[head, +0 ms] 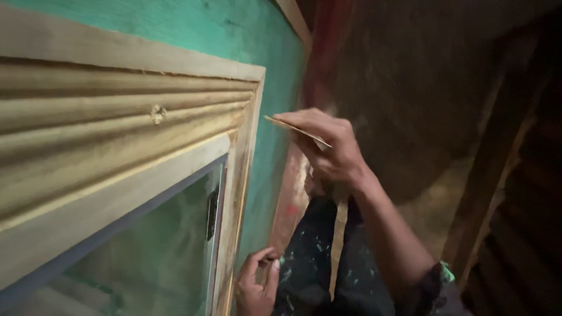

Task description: The person sits on the floor and sands the wooden frame of a window using a piece of sandpaper, working over the moulded edges and corners of the frame, and briefly reaches down to the floor before resuming sanding.

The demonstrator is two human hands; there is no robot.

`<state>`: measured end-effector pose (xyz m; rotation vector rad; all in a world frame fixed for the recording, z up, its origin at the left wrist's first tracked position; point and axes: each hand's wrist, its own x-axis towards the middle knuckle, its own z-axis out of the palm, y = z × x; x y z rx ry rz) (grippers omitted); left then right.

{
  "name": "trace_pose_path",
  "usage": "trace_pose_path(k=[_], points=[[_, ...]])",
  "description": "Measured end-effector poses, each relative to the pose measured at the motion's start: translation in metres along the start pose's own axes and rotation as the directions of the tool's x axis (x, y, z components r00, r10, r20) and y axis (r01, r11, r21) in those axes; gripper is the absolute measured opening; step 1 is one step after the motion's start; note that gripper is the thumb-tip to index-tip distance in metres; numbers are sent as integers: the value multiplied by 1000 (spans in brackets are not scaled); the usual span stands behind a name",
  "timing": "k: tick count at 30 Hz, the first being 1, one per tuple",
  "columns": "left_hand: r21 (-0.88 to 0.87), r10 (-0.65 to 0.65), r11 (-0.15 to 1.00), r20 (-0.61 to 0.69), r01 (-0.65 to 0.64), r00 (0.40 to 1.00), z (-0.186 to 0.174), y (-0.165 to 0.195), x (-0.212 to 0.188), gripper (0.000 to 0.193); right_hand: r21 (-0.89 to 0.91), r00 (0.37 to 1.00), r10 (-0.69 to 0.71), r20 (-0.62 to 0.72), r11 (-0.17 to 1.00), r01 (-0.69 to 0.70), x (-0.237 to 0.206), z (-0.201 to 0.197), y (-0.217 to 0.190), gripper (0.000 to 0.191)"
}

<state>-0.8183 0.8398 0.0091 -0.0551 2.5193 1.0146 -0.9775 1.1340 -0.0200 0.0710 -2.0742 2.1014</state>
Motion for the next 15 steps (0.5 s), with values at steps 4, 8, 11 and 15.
trace_pose_path(k=[4, 8, 11, 15], points=[[3, -31, 1000, 23, 30, 999, 2, 5, 1, 29, 231, 999, 2, -44, 973, 8, -13, 13, 13, 41], [25, -35, 999, 12, 35, 999, 0, -4, -2, 29, -290, 929, -334, -159, 915, 279, -11, 38, 36, 34], [41, -98, 994, 3, 98, 995, 0, -18, -5, 31, -515, 832, -541, -123, 751, 413, 0, 48, 60, 30], [62, -143, 988, -8, 143, 990, 1, -40, -9, 31, -544, 787, -605, -118, 703, 459, 10, 56, 87, 30]])
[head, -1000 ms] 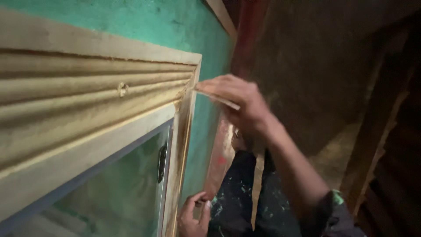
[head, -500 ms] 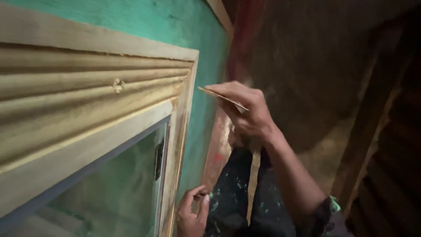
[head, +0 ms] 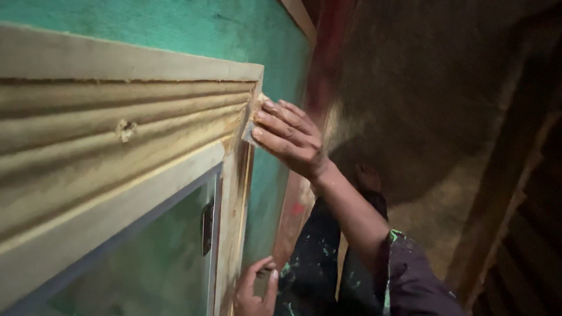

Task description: The person sits on the floor and sands the wooden frame of a window using a piece of sandpaper, working over the moulded edges and corners of the frame, and briefly reaches down to the floor before resuming sanding.

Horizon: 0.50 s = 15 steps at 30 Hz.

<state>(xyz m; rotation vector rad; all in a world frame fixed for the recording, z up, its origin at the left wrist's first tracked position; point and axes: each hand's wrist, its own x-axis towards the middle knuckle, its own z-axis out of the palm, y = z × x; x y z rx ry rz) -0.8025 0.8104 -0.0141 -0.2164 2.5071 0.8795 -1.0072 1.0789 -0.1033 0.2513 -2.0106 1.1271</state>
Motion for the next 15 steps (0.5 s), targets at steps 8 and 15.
trace_pose_path(k=[8, 15], points=[[-2, -30, 1000, 28, 30, 999, 2, -8, 2, 31, 119, 995, 74, 71, 989, -82, -6, 24, -4, 25], [24, 265, 963, 76, -268, 961, 11, 42, 3, 30, 79, 960, 139, 242, 984, -162, 9, -56, -3, 29]])
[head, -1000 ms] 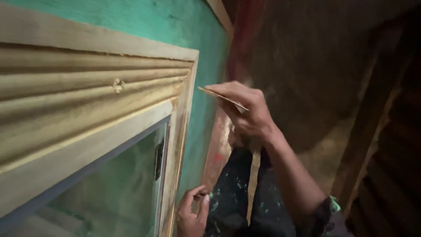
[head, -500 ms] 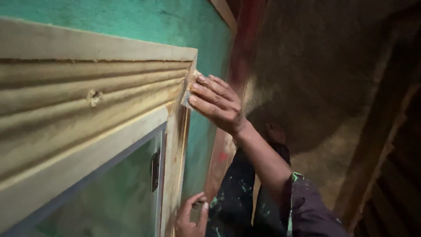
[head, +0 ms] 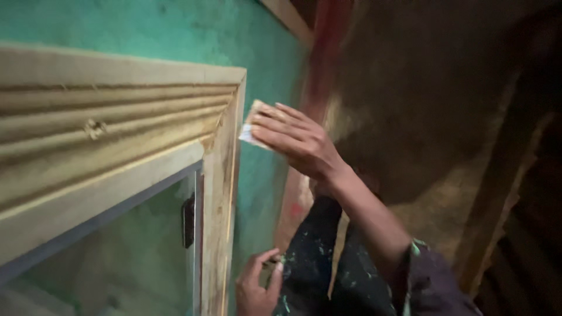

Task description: The person sits on the floor and sands the wooden frame of a window using a piece of sandpaper, working over the moulded edges and corners of the frame, and briefly reaches down to the floor before resuming sanding.

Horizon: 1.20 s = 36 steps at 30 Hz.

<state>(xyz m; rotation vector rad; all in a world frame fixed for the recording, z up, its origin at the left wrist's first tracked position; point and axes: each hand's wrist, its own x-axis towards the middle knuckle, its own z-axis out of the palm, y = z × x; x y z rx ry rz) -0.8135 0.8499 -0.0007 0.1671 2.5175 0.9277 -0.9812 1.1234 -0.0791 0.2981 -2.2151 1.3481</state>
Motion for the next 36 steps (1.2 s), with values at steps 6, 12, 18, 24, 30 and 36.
trace_pose_path(k=[6, 12, 18, 24, 30, 36], points=[[-20, -58, 998, 17, 59, 998, 10, 16, -4, 30, 141, 984, 171, -57, 977, -161, 8, 9, -22, 41], [10, -73, 997, -47, 74, 996, 4, 13, -19, 30, 256, 980, 198, 33, 946, -200, -3, 36, -39, 49], [-32, -113, 993, -59, 111, 992, -5, 51, 8, 29, 893, 732, 523, 436, -351, -281, -53, -15, -57, 40], [-439, -69, 896, 23, 72, 997, 11, 98, 59, 29, 839, 625, 601, 498, -517, -171, -57, -39, -102, 53], [-247, -17, 969, 5, 18, 1000, 21, 90, 49, 29, 921, 557, 734, 389, -333, -203, -56, -46, -102, 53], [-139, -236, 960, 58, 242, 970, 11, 57, 10, 30, 931, 535, 762, 364, -285, -228, -95, -32, -112, 52]])
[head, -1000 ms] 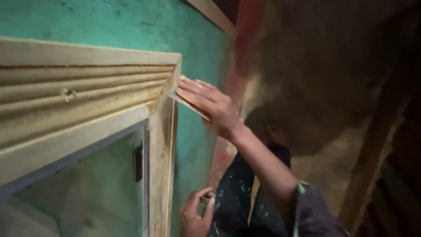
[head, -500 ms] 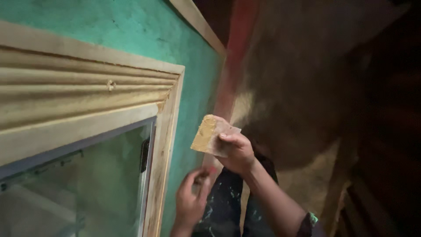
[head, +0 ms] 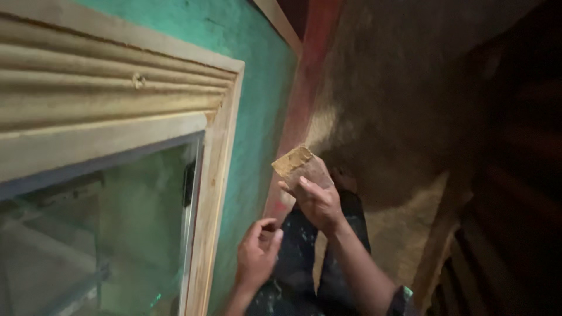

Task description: The person sits on the floor and sands the wooden frame of a window using a piece of sandpaper, working over the moulded edges and corners of the frame, and briefly reaches down to the floor before resuming sanding.

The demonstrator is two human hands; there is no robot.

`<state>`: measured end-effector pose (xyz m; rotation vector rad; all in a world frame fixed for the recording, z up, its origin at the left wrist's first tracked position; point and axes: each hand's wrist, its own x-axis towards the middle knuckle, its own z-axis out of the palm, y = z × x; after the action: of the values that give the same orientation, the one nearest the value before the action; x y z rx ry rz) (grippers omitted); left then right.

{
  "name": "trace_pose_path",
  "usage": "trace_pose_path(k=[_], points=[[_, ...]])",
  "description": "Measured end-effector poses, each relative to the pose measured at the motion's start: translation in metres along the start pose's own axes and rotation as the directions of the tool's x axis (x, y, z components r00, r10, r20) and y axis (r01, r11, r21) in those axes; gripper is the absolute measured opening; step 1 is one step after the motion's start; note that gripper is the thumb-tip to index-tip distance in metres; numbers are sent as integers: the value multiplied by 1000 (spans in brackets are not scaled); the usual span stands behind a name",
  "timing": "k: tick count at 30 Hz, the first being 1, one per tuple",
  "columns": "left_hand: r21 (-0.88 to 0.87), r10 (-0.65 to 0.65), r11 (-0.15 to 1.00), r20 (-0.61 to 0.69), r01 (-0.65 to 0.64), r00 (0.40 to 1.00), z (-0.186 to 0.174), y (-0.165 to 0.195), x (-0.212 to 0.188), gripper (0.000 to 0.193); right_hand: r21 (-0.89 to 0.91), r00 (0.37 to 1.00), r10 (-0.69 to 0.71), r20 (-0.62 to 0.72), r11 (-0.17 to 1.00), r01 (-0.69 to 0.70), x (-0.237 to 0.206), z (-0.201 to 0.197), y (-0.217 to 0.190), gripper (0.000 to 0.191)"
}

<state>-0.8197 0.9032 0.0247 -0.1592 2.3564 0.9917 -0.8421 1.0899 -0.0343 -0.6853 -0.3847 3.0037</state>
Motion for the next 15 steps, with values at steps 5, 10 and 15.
trace_pose_path(k=[5, 10, 15], points=[[119, 238, 964, 0, -237, 971, -18, 15, -26, 28, 260, 921, -146, 362, 964, 50, -53, 11, -21, 27], [85, 453, 885, 74, -459, 888, -34, 88, -40, 27, -732, 688, -527, 498, 170, 660, -164, 34, -67, 41], [225, 722, 491, 436, -842, 537, 12, 154, -35, 28, -519, 834, -507, 219, 663, 539, -339, 24, -47, 38]])
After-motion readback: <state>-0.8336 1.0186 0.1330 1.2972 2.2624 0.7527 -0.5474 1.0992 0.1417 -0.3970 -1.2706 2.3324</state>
